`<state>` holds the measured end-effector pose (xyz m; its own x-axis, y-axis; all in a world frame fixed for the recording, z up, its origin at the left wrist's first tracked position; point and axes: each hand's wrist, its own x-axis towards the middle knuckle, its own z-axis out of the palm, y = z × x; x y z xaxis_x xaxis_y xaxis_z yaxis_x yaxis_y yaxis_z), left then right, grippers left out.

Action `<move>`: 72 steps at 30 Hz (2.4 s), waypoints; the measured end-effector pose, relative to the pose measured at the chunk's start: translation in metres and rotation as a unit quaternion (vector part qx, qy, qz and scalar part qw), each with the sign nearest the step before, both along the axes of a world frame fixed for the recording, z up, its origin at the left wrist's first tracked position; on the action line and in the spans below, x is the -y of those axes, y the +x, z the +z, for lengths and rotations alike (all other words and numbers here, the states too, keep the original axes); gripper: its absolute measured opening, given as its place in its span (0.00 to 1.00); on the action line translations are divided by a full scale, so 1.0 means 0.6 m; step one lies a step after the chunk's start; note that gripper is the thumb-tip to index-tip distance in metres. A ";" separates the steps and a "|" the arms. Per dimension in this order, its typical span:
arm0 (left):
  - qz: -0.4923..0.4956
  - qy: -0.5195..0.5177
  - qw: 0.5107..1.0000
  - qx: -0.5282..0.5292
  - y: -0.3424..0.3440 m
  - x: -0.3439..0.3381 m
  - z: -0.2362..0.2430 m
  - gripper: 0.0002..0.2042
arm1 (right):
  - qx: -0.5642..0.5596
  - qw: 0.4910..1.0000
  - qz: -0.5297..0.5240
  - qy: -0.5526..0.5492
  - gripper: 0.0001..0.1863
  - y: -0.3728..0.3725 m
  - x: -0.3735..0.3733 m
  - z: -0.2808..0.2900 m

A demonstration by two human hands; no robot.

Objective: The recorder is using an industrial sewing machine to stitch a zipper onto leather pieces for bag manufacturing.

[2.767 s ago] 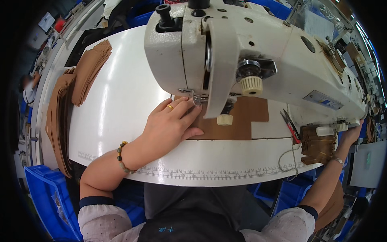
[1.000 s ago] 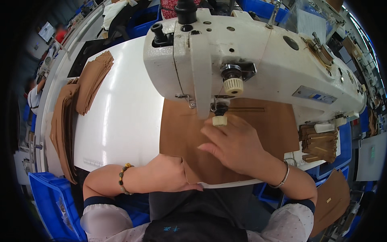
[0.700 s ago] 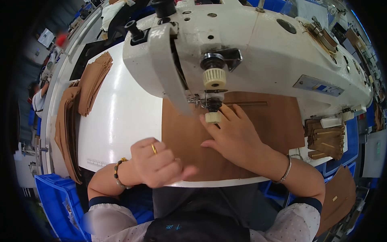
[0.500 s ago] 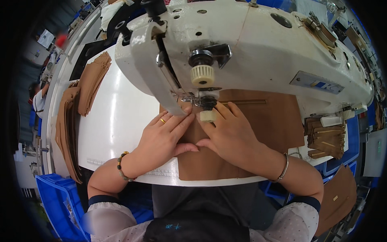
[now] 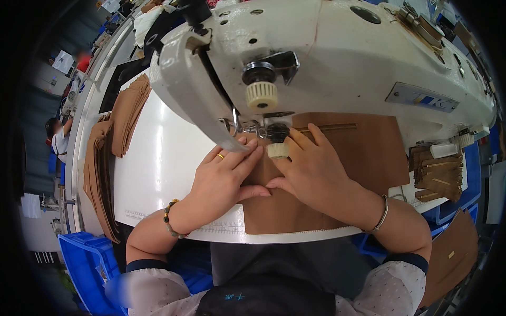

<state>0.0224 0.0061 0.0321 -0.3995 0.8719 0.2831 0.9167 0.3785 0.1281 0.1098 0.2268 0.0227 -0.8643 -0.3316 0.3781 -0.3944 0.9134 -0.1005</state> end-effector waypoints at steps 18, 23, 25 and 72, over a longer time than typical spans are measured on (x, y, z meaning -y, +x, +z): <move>0.005 -0.004 1.000 0.015 -0.012 -0.006 -0.005 0.38 | 0.021 0.999 0.001 -0.029 0.25 -0.014 -0.006 -0.001; 0.005 0.001 1.000 0.009 -0.013 -0.005 -0.008 0.38 | 0.014 1.000 0.001 -0.007 0.26 -0.012 -0.008 -0.001; 0.002 -0.001 1.000 0.008 -0.013 -0.005 -0.009 0.38 | 0.016 1.000 0.002 -0.022 0.25 -0.012 -0.009 -0.004; 0.011 0.022 0.999 0.020 -0.017 -0.003 -0.016 0.37 | -0.104 0.992 0.060 -0.049 0.19 0.032 0.009 0.078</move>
